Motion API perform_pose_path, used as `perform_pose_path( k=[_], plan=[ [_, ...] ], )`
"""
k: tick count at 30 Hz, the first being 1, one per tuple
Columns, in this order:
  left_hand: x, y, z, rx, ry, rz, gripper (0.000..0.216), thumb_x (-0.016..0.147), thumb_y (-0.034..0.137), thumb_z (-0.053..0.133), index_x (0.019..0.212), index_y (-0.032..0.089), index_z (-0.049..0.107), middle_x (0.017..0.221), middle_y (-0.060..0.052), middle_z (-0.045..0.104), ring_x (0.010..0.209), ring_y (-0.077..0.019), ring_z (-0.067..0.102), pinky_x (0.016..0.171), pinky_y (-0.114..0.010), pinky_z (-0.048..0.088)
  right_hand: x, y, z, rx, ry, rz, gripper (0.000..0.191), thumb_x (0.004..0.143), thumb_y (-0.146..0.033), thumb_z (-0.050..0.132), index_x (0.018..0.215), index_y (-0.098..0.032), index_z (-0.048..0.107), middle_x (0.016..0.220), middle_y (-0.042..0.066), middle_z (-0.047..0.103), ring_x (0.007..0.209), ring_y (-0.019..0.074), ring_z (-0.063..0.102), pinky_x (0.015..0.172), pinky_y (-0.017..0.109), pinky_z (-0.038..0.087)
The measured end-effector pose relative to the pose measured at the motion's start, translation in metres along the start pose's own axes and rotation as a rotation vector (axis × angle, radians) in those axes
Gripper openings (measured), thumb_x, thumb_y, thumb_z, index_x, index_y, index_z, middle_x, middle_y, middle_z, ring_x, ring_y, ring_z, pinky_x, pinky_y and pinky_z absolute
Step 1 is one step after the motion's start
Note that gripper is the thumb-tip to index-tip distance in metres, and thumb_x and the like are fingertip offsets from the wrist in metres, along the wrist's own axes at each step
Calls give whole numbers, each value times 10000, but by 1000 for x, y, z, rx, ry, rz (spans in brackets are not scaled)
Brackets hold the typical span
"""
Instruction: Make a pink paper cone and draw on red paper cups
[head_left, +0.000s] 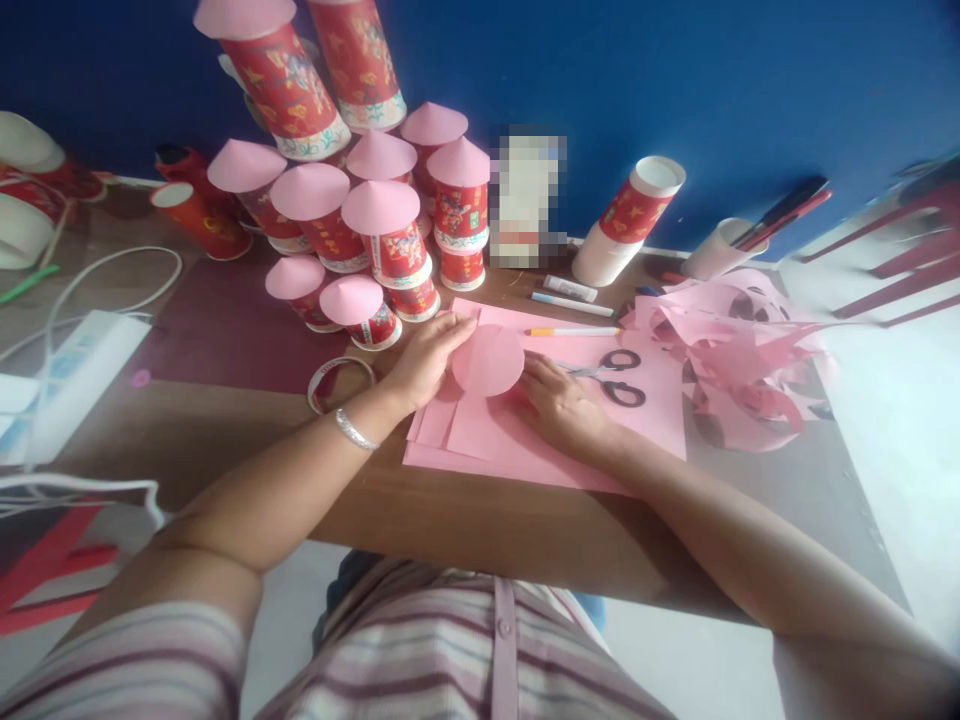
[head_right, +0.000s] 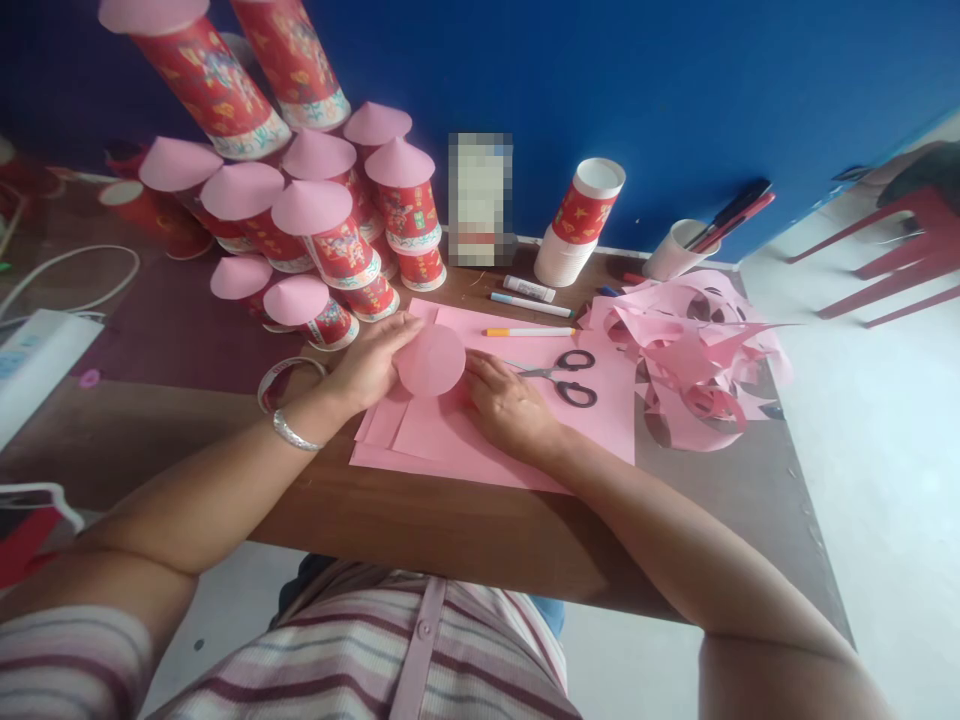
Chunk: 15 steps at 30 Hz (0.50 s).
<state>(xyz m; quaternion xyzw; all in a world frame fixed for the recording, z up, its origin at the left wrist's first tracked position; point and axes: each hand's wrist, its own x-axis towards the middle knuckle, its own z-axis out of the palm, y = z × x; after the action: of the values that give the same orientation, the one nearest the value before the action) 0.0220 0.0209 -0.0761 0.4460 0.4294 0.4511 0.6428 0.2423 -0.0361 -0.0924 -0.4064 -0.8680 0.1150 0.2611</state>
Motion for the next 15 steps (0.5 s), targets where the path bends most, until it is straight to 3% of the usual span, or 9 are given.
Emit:
perform_pose_path(
  k=[4, 7, 10, 15],
  plan=[
    [1, 1, 2, -52, 17, -36, 381, 756, 500, 836, 767, 174, 640, 779, 3, 609, 738, -131, 551, 703, -263, 451, -15, -10, -9, -151, -37, -126, 337, 1049, -253, 519, 1321, -145, 686, 1359, 177, 714, 1316, 317, 656, 1023, 482, 633],
    [1, 4, 2, -1, 8, -16, 361, 766, 493, 826, 754, 179, 648, 793, -3, 607, 752, -136, 548, 724, -270, 456, -28, -9, -22, -231, -68, -188, 357, 1037, -186, 532, 1368, -177, 666, 1404, 157, 698, 1359, 304, 633, 1064, 488, 604],
    [1, 4, 1, 22, 2, -30, 358, 753, 476, 836, 731, 179, 635, 815, -5, 589, 760, -136, 542, 709, -271, 443, -39, 8, -36, -384, -32, -125, 412, 1010, -86, 497, 1383, -166, 654, 1435, 149, 680, 1359, 307, 630, 1072, 482, 588],
    [2, 2, 2, 27, 32, -84, 364, 727, 458, 845, 730, 183, 608, 771, 15, 544, 681, -119, 500, 629, -263, 387, -48, 53, -56, -505, -66, 65, 435, 986, -71, 454, 1331, -174, 698, 1260, 149, 754, 1126, 297, 713, 878, 421, 630]
  ],
)
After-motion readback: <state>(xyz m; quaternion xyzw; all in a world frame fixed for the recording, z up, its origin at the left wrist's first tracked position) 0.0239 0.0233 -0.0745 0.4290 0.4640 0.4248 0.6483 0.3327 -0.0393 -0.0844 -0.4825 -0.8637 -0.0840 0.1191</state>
